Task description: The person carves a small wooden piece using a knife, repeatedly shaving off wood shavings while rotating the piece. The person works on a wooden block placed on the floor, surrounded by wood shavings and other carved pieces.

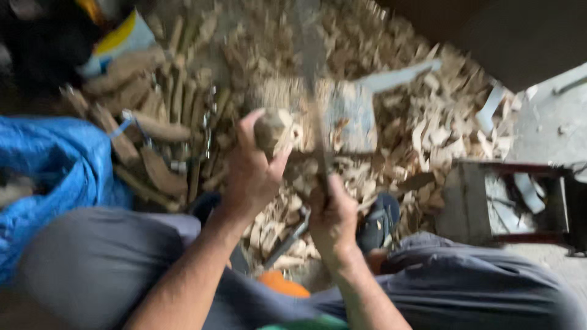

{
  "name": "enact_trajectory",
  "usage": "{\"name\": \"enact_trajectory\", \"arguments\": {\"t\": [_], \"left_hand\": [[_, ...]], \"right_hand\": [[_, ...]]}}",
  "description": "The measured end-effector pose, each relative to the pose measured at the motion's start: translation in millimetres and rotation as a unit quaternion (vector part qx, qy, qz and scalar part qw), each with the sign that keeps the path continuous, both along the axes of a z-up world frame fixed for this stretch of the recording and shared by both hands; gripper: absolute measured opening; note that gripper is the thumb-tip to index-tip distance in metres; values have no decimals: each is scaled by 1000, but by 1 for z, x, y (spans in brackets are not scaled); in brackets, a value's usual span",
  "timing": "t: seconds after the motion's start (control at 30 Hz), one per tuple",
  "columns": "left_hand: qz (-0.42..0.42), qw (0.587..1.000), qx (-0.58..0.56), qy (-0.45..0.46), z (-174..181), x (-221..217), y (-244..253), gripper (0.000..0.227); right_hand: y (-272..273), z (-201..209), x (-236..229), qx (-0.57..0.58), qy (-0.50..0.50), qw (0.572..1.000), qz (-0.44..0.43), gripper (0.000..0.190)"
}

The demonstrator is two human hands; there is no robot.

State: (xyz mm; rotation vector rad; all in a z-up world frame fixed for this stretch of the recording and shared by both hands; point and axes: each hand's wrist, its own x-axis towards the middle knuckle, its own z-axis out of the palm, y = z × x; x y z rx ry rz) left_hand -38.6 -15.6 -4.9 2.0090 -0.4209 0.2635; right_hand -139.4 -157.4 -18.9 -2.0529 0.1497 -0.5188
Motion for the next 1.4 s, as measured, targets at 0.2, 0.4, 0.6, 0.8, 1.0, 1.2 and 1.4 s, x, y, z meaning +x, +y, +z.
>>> {"name": "enact_trajectory", "arguments": {"t": [0.2,0.4,0.6,0.8,1.0,1.2,1.4], "left_hand": [[1,996,-27,-82,7,8,-8,57],[-45,997,-56,0,1,9,-4,54],[-12,993,2,-115,16,23,-9,62],[-19,999,-43,-15,2,11,-6,51],[-14,998,-23,-54,7,9,-4,54],[-45,999,-31,-1,2,7,-8,57],[-10,1000,23,2,0,4,-7,60]], "right_hand": [[-2,-23,16,-22,111,994,4,22],[-10,-38,-2,-3,22,999,-37,13],[-5,-27,34,-30,-12,999,16,28],[-10,-58,22,283,127,951,-19,16],[-23,-43,31,1,149,987,-57,11],[0,-30,26,46,114,992,-27,8],[-10,-23,15,37,64,997,-4,10]]}}
